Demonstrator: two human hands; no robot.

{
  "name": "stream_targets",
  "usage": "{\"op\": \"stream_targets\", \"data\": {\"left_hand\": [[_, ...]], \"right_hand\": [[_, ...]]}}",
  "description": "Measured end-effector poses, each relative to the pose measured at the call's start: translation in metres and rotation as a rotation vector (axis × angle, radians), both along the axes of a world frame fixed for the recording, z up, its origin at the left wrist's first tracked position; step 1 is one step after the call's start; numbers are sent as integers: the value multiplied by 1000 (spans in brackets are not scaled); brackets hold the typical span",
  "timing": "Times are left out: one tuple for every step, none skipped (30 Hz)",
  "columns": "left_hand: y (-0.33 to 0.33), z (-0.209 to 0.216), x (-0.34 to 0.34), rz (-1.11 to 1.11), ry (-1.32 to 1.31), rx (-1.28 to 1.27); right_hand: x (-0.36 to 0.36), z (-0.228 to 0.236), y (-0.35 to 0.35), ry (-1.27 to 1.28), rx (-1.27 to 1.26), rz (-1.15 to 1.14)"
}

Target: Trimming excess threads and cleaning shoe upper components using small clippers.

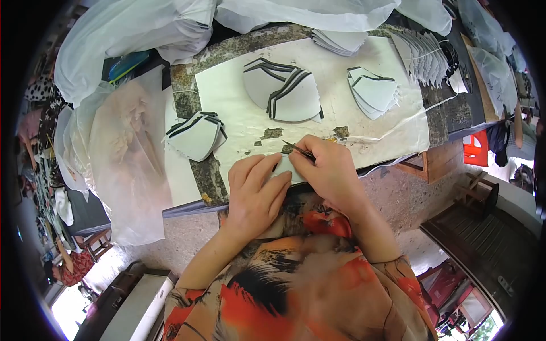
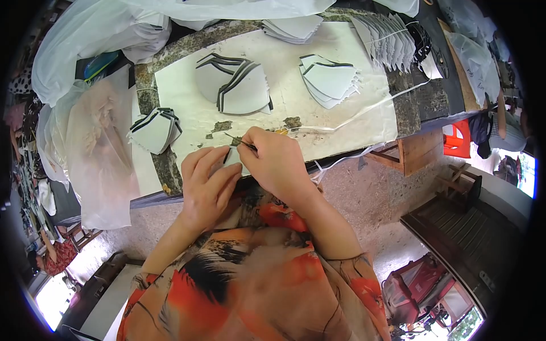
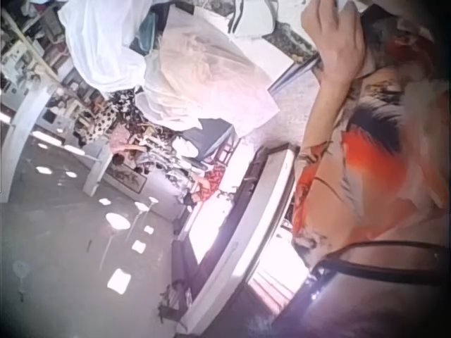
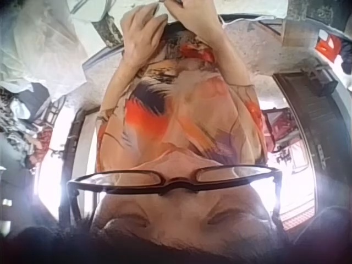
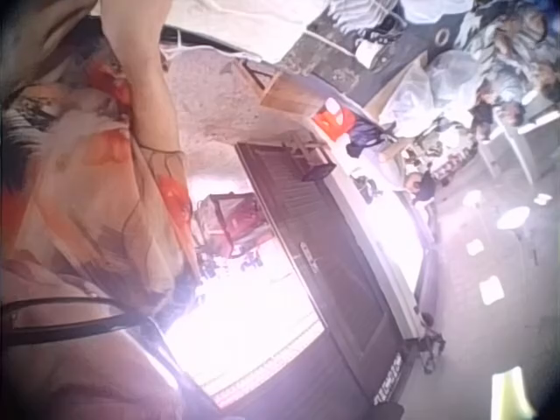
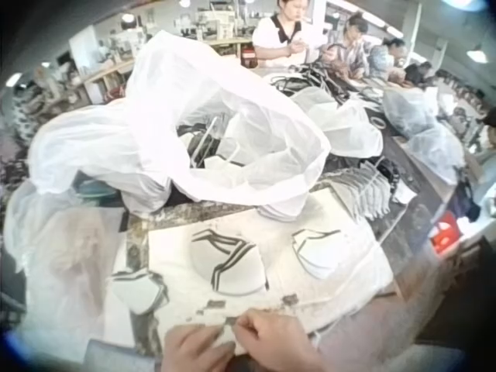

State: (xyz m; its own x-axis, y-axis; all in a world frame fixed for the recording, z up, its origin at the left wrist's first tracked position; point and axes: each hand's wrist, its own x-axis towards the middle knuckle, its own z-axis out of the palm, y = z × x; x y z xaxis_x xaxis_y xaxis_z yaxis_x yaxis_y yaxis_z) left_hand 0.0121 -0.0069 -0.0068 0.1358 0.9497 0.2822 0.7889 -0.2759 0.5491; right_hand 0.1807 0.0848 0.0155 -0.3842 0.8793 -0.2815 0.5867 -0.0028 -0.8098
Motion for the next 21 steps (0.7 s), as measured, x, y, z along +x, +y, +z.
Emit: {"op": "stream_targets", "data": {"left_hand": [[2,1,0,-13,7,-4],[4,1,0,-14,6,-4],[5,2,-1,-24,23,-12],[6,2,-1,-34,40,-20],[5,1,-1,-34,40,-21],[5,0,-1,-36,50,-34],[4,-1,-1,-38,59,-48],[4,-2,-1,-38,59,-48],[3,-2,-1,-35,68,-56],[2,-2,0,-32,76,-64],[2,-3,0,-32,76,-65],[1,-4,1,-27,94,-59],[1,-5,1,-23,112,-52],[1,-5,2,-22,111,-53],[1,-6,2,-19,115,-52],[1,-6,3,-17,119,-51],[0,-6,3,-16,119,-52],[0,-6,3,-13,128,-55],[0,-6,4,-10,136,-59],[0,-6,4,-10,136,-59],[0,-6,4,-6,135,-61]], "right_hand": [[0,-1,0,-1,0,-1],[1,-2,-1,-6,15,5],[1,-3,-1,-10,30,12],[0,-3,-1,-10,30,12],[0,-3,-1,-12,36,17],[0,-3,-1,-13,43,22],[0,-4,-1,-13,43,22],[0,-5,-2,-11,61,25],[0,-6,-2,-8,79,30],[0,-5,-2,-8,78,30],[0,-5,-2,-9,70,21],[0,-4,-2,-10,62,13],[0,-4,-2,-10,61,14],[0,-3,-2,-19,58,3],[0,-2,-2,-27,56,-8],[1,-1,-2,-27,56,-6],[2,-1,-2,-31,45,-16],[3,0,-1,-36,34,-26],[4,0,-1,-37,34,-26],[5,0,0,-35,45,-18],[6,0,0,-33,55,-10]]}}
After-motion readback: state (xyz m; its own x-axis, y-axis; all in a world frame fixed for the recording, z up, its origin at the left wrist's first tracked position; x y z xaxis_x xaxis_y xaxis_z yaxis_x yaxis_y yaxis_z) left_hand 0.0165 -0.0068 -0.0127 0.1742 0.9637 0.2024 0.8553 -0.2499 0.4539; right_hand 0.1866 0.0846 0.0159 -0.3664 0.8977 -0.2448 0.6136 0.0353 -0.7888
